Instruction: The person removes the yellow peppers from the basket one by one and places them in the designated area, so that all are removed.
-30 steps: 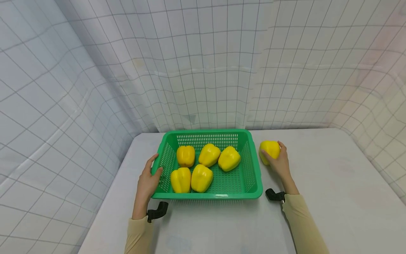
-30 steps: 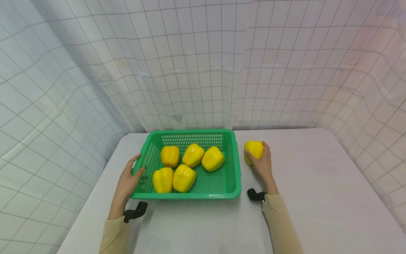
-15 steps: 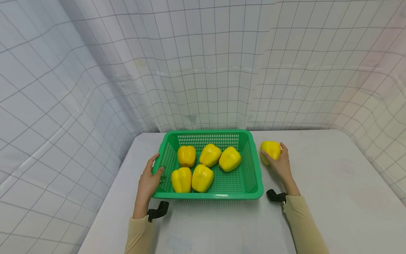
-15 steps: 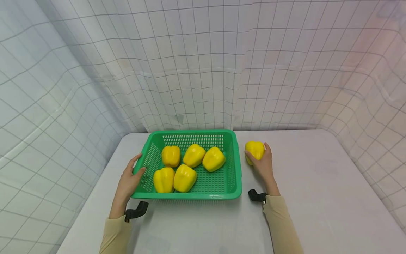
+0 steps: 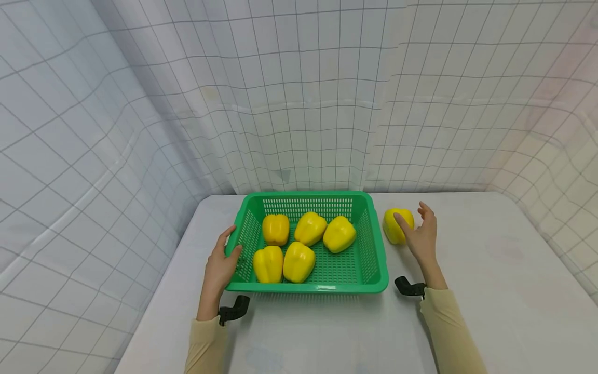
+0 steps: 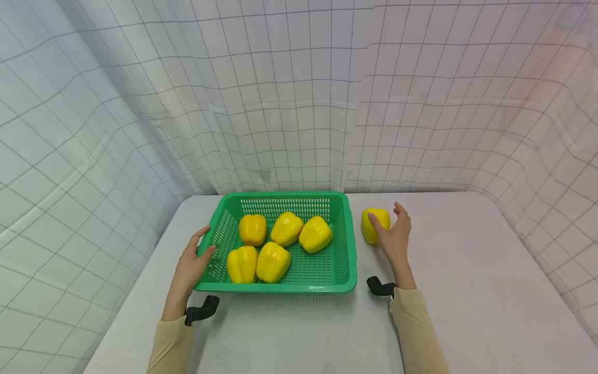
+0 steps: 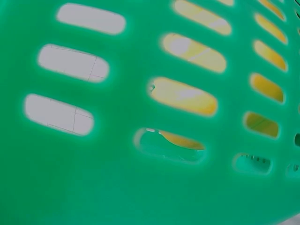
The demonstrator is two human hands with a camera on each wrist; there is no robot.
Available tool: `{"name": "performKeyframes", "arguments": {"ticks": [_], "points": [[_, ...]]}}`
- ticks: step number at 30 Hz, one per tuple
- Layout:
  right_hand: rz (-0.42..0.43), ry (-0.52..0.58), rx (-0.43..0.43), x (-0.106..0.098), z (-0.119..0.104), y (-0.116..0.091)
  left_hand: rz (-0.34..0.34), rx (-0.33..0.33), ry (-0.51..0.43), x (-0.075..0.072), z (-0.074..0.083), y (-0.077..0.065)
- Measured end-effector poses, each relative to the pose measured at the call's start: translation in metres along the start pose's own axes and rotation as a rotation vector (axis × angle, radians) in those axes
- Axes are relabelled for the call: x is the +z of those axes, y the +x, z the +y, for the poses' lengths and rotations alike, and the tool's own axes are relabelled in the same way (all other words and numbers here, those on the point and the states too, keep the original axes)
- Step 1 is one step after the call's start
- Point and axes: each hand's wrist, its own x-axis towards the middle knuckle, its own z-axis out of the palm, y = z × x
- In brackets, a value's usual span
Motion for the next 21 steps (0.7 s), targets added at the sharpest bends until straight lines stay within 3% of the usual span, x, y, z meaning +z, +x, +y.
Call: {"name": "performKeyframes", "arguments": {"ticks": [4, 8, 21], "points": [[0.042, 0.035, -0.085, 0.000, -0.013, -0.001, 0.000, 0.003, 0.005, -0.001, 0.000, 0.000], [-0.024, 0.045, -0.140, -0.001, -0.032, 0.000, 0.000, -0.003, 0.003, -0.001, 0.000, -0.001], [-0.549, -0.156, -0.252, 0.012, -0.105, 0.017, 0.016, 0.012, 0.009, 0.001, -0.002, 0.002]]}}
